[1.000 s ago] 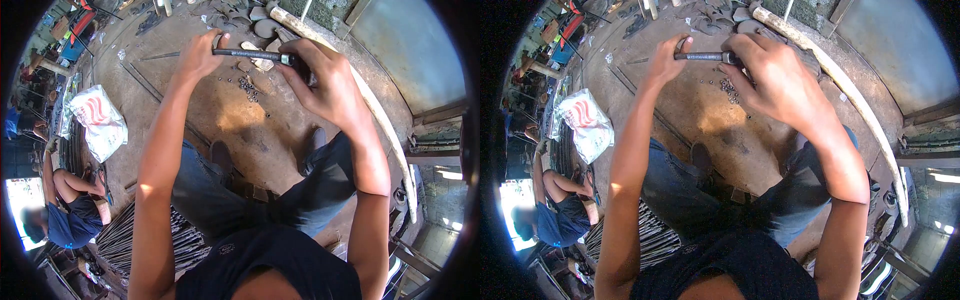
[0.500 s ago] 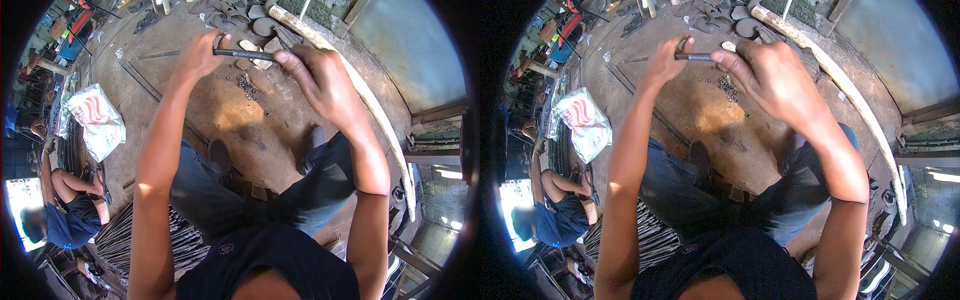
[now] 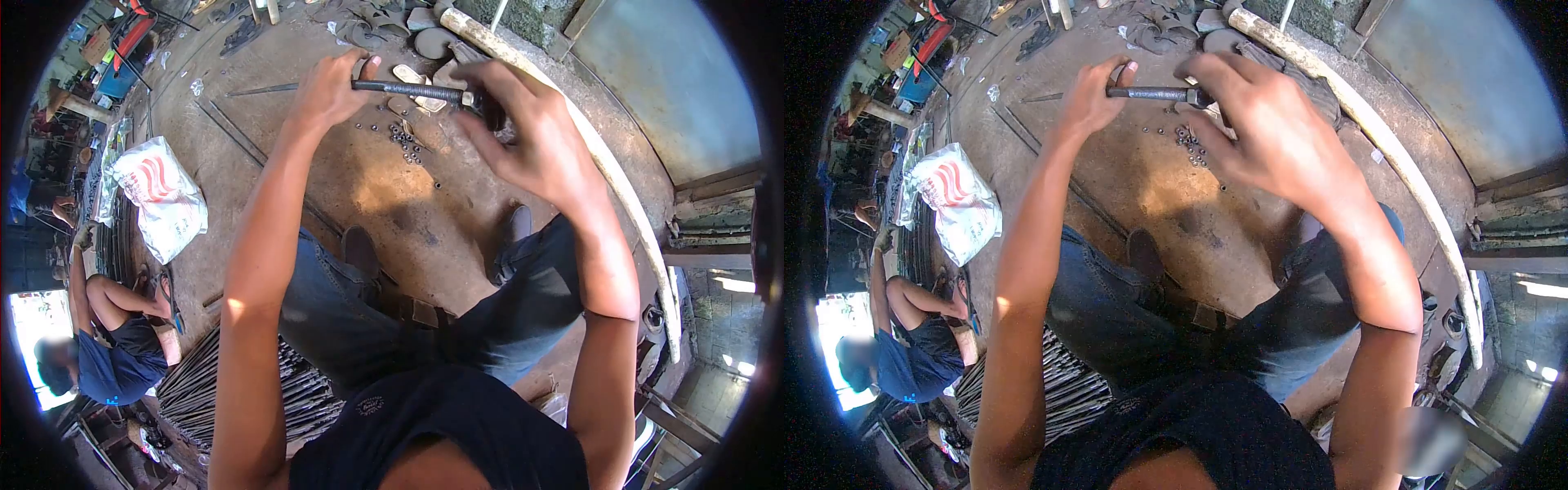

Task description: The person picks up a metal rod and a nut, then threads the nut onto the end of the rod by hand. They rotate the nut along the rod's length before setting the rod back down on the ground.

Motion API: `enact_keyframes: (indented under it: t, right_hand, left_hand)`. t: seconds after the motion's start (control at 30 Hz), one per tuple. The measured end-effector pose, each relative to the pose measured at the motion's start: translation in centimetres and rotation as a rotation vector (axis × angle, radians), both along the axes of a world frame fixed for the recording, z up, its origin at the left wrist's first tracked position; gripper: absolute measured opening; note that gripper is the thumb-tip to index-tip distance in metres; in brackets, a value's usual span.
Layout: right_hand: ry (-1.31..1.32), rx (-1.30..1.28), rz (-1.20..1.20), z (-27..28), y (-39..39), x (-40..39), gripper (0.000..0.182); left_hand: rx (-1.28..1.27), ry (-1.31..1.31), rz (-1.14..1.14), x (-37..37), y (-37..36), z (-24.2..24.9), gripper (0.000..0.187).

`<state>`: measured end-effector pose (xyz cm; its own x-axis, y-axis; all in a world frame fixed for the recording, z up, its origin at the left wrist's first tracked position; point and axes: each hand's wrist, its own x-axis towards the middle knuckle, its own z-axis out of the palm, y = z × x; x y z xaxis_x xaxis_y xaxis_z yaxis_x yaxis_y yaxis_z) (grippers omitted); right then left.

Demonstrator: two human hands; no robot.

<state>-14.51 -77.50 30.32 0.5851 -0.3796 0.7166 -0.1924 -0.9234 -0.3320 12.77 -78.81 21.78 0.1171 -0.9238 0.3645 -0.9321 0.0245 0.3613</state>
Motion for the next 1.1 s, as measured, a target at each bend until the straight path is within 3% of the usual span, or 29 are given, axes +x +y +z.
enact_keyframes:
  t: [0.13, 0.2, 0.23, 0.27, 0.33, 0.43, 0.47, 0.53, 0.67, 0.73, 0.8, 0.87, 1.0, 1.07, 1.1]
  right_hand:
    - [0.092, -0.043, -0.108, 0.0, 0.2, -0.6, 0.034]
    - [0.348, 0.383, -0.190, 0.8, 0.3, -0.6, 0.033]
    - [0.388, 0.425, -0.202, 0.8, 0.3, -0.7, 0.030]
    - [0.386, 0.424, -0.199, 0.8, 0.3, -0.6, 0.030]
    - [0.096, 0.141, 0.012, 0.7, 0.3, -0.4, 0.032]
    - [0.075, -0.004, -0.038, -0.4, 0.1, -0.6, 0.032]
    - [0.077, -0.002, -0.042, -0.2, 0.2, -0.7, 0.032]
    - [0.385, 0.283, -0.172, 0.6, 0.3, -0.9, 0.032]
    - [0.293, 0.272, -0.138, 0.5, 0.2, -1.0, 0.028]
    - [0.114, -0.065, -0.017, -0.6, -0.6, -0.9, 0.031]
    - [0.138, -0.046, -0.063, -0.3, 0.0, -1.0, 0.031]
    - [0.434, 0.294, -0.227, 0.8, 0.5, -1.0, 0.026]
    - [0.287, 0.257, -0.120, 0.6, 0.5, -0.9, 0.024]
    - [0.049, -0.057, -0.013, -1.0, -0.4, -0.8, 0.031]
    - [0.112, 0.051, -0.051, -0.7, 0.0, -0.9, 0.031]
  left_hand:
    - [-0.041, 0.019, -0.015, -0.1, -0.1, -0.1, 0.045]
    - [0.016, -0.022, -0.003, -0.3, 0.0, -0.1, 0.044]
    - [0.015, -0.024, -0.003, -0.4, 0.1, -0.1, 0.044]
    - [0.013, -0.025, -0.001, -0.4, 0.1, -0.2, 0.044]
    - [0.012, -0.026, 0.006, -0.3, 0.2, -0.1, 0.044]
    - [-0.017, -0.024, -0.004, -0.2, 0.1, -0.1, 0.045]
    - [-0.018, -0.011, -0.014, -0.1, 0.0, -0.3, 0.045]
    - [-0.022, 0.004, -0.028, -0.4, 0.0, -0.2, 0.045]
    - [0.053, -0.003, 0.004, -0.4, 0.0, 0.0, 0.044]
    - [0.055, -0.016, 0.011, -0.4, 0.1, 0.1, 0.045]
    - [0.022, 0.004, -0.003, -0.4, 0.2, 0.3, 0.046]
    - [0.026, 0.012, -0.012, -0.5, 0.2, 0.0, 0.044]
    - [0.009, -0.020, -0.008, -0.2, 0.0, -0.5, 0.042]
    - [0.026, -0.006, -0.004, -0.1, 0.1, -0.4, 0.041]
    - [0.041, 0.008, -0.006, -0.2, 0.1, -0.2, 0.041]
